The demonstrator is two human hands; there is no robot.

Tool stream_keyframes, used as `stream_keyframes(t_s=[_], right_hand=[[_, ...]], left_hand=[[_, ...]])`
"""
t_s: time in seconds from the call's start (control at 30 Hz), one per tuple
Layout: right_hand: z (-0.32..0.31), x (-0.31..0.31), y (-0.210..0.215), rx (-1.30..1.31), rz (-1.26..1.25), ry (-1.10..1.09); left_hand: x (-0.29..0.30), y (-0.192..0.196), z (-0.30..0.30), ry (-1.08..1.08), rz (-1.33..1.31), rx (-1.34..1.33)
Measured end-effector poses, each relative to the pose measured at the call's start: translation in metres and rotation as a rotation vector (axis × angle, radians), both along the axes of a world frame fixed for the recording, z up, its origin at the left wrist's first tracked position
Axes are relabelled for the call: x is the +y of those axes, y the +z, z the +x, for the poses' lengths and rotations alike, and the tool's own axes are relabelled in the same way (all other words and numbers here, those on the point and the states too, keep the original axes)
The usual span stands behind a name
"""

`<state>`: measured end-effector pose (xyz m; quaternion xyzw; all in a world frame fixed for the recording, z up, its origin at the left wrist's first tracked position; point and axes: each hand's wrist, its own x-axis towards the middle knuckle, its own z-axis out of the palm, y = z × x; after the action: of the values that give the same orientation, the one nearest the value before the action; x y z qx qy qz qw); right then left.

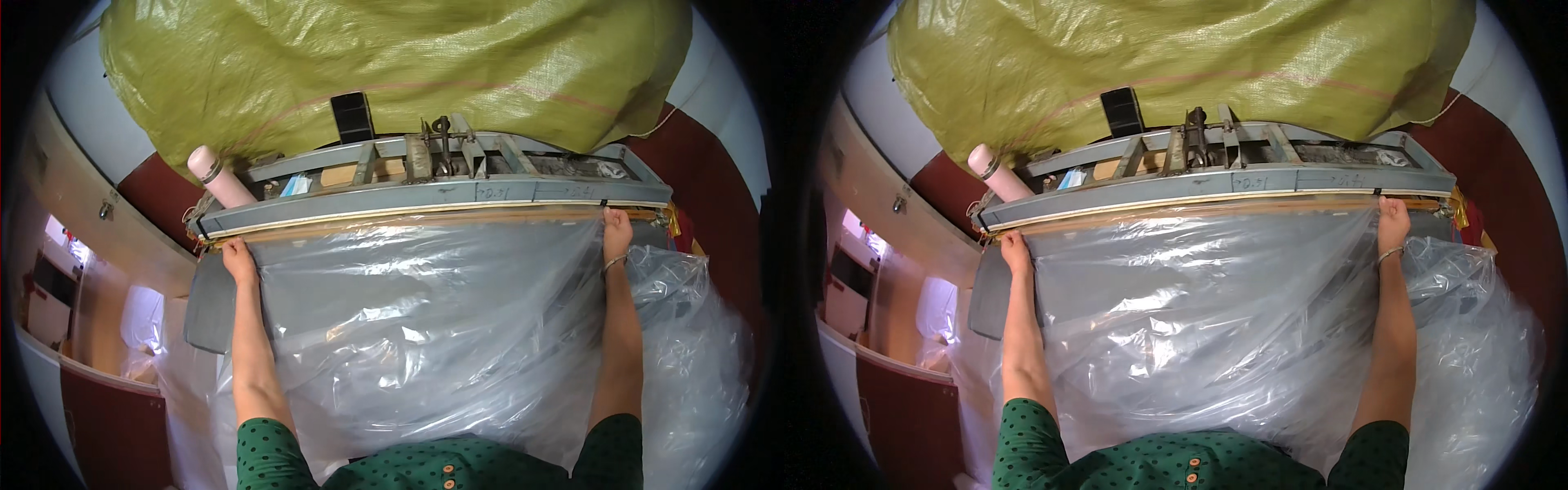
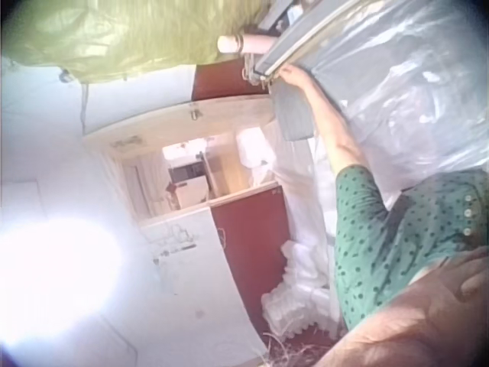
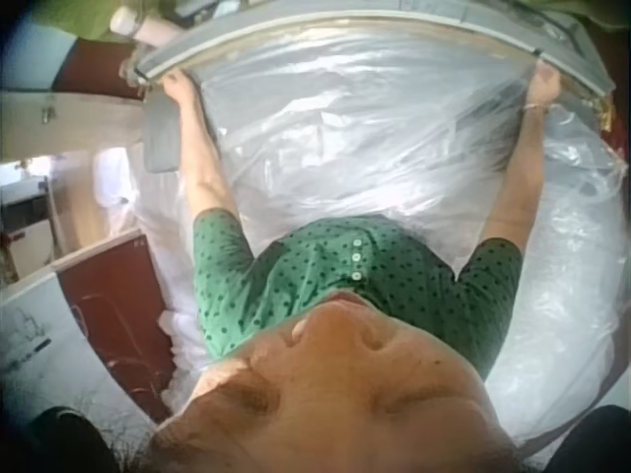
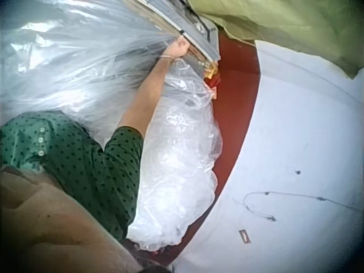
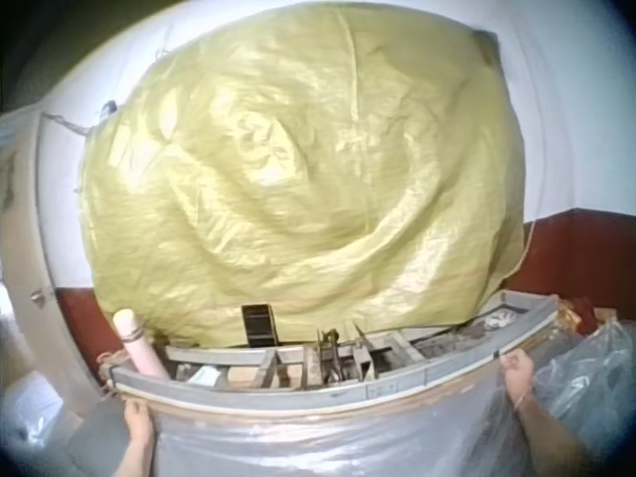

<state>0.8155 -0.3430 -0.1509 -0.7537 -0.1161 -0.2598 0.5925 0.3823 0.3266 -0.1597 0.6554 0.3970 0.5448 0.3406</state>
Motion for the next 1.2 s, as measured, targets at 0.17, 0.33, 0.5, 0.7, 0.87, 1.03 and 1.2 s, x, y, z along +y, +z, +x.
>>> stream_keyframes(t_s=[0.17,0.33,0.5,0.7,0.87,1.03,1.2], right_hand=[[0.007,-0.016,-0.010,-0.068,-0.019,-0.067],[-0.007,-0.007,0.006,0.097,0.291,0.011],[-0.006,-0.009,0.004,0.113,0.236,-0.067],[-0.051,-0.026,0.059,-0.142,-0.193,-0.178],[-0.108,-0.121,0.094,-0.305,-0.399,-0.324],[-0.091,-0.255,0.051,-0.181,-0.895,-0.737],[-0.034,-0.352,-0.011,0.094,-0.646,-0.553]], left_hand=[[-0.011,0.003,0.012,0.018,0.010,-0.026],[-0.013,0.015,0.005,0.193,-0.107,-0.032],[0.007,0.000,-0.002,0.254,0.042,0.044],[-0.042,0.046,-0.040,-0.470,-0.243,0.052],[-0.133,0.099,-0.111,-0.471,-0.077,-0.036],[-0.154,0.100,-0.207,-0.194,-0.008,-0.063],[-0.237,0.106,-0.213,0.186,0.441,0.249]])
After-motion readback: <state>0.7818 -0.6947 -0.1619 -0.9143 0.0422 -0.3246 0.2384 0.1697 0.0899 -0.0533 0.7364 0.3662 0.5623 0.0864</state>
